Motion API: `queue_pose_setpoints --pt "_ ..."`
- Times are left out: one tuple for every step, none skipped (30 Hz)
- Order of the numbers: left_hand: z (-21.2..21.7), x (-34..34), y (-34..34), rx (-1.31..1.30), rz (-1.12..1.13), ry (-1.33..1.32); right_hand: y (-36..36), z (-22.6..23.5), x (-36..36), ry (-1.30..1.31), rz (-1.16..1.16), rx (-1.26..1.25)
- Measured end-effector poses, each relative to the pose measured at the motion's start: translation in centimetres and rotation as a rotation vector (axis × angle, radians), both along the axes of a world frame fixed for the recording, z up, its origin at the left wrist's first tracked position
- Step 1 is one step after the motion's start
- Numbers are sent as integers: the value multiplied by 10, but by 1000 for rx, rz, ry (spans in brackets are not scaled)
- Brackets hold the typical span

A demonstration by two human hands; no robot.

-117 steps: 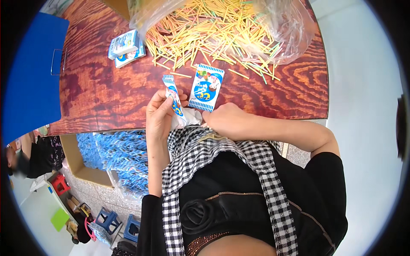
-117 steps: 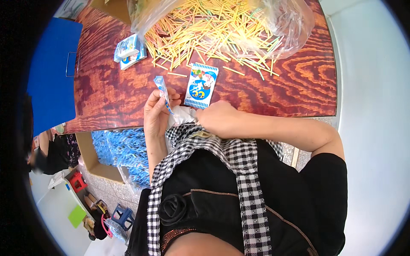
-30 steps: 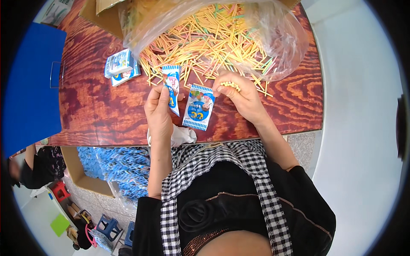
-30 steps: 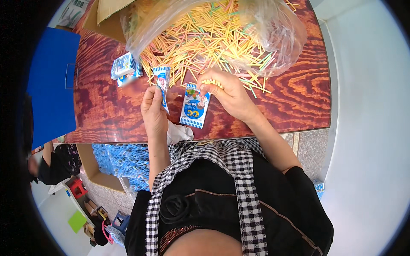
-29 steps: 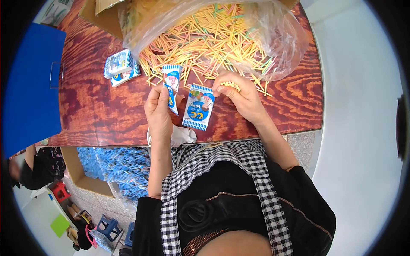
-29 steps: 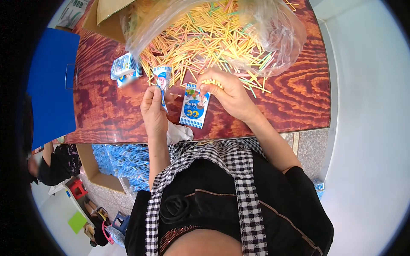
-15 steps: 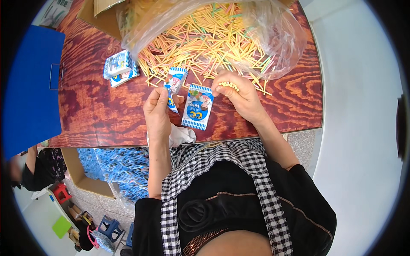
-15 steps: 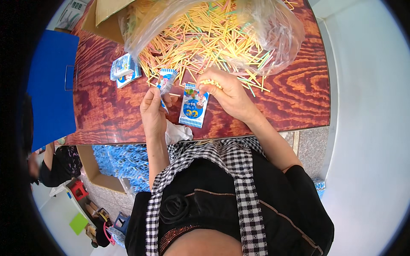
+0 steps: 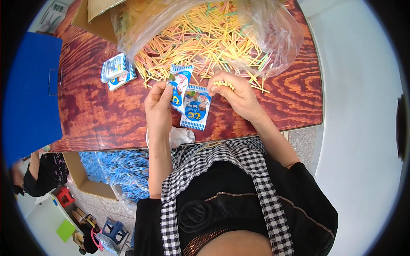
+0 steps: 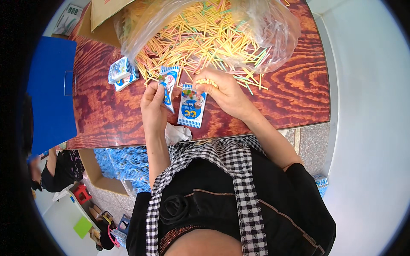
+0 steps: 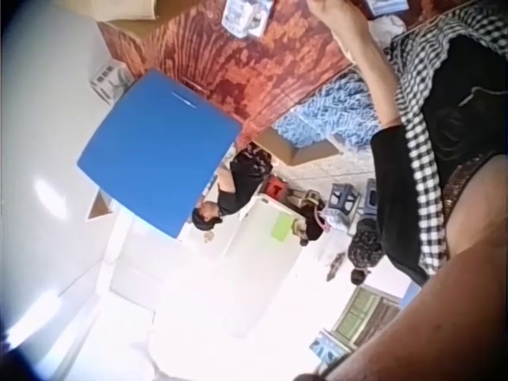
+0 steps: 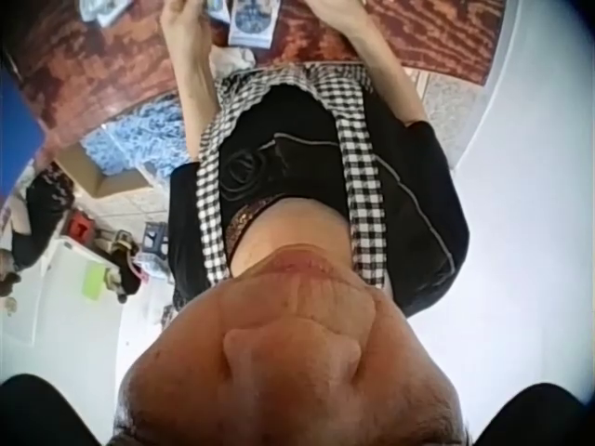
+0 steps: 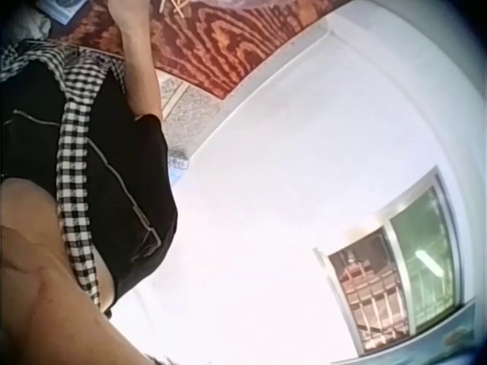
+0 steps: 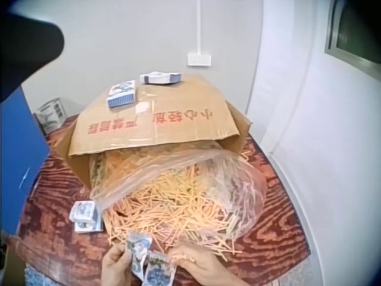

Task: Manually packaging small yellow stick-like items into individual blue and white wrappers.

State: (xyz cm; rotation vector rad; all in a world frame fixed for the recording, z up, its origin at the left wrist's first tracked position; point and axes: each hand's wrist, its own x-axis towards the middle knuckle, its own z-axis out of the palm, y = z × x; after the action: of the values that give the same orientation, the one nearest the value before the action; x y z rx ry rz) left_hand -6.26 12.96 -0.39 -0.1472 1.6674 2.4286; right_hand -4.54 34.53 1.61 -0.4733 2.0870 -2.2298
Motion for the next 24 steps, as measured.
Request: queue_pose_setpoints --pt "1 2 1 1 -1 0 1 0 0 -9 -1 -4" --pt "7 5 4 -81 24 38 1 0 0 -18 -3 -9" --pt "11 8 5 -163 48 77 2 1 0 -19 -5 -9" --pt "10 10 4 -163 47 77 2 2 0 -24 -6 -8" --pt "9 12 0 -255 15 151 2 3 0 -29 -6 -8" --pt "9 12 -3 -347 -17 226 3 4 0 -29 -6 -8" --pt "13 12 -6 -375 -68 267 3 4 0 -21 -11 8" --pt "14 12 -7 -376 -68 267 3 4 0 -13 -15 24" --pt "16 11 -8 -409 -80 322 2 4 0 -12 -14 23" --pt "16 12 -8 -443 -92 376 2 5 0 -21 -7 20" --pt "16 12 -9 -443 -92 377 3 5 0 -31 -1 17" --pt "16 13 -9 -434 -91 365 3 5 0 -30 0 17" --pt "16 13 -9 -424 -89 353 3 5 0 -9 -3 40" --pt "17 14 -9 -425 -87 354 3 5 0 13 -3 62" --pt "17 14 -8 -448 -93 363 3 6 0 14 -1 62" --pt "17 15 -8 -471 -99 372 3 6 1 3 -1 51" --pt "17 15 -8 -471 -97 373 3 7 2 -8 -2 40" --pt "17 15 -7 -469 -96 378 3 7 2 -7 0 41" --pt "17 16 -7 -467 -96 382 3 8 2 -4 6 41" --pt "17 15 -6 -466 -94 382 2 8 2 -1 11 40" --pt "16 14 -6 -482 -93 389 2 8 2 -1 12 41" --pt "16 14 -6 -497 -92 396 3 7 3 21 8 59" --pt "16 13 -6 -498 -91 396 3 7 2 43 4 75" --pt "15 12 -7 -494 -90 391 2 7 2 43 5 75"
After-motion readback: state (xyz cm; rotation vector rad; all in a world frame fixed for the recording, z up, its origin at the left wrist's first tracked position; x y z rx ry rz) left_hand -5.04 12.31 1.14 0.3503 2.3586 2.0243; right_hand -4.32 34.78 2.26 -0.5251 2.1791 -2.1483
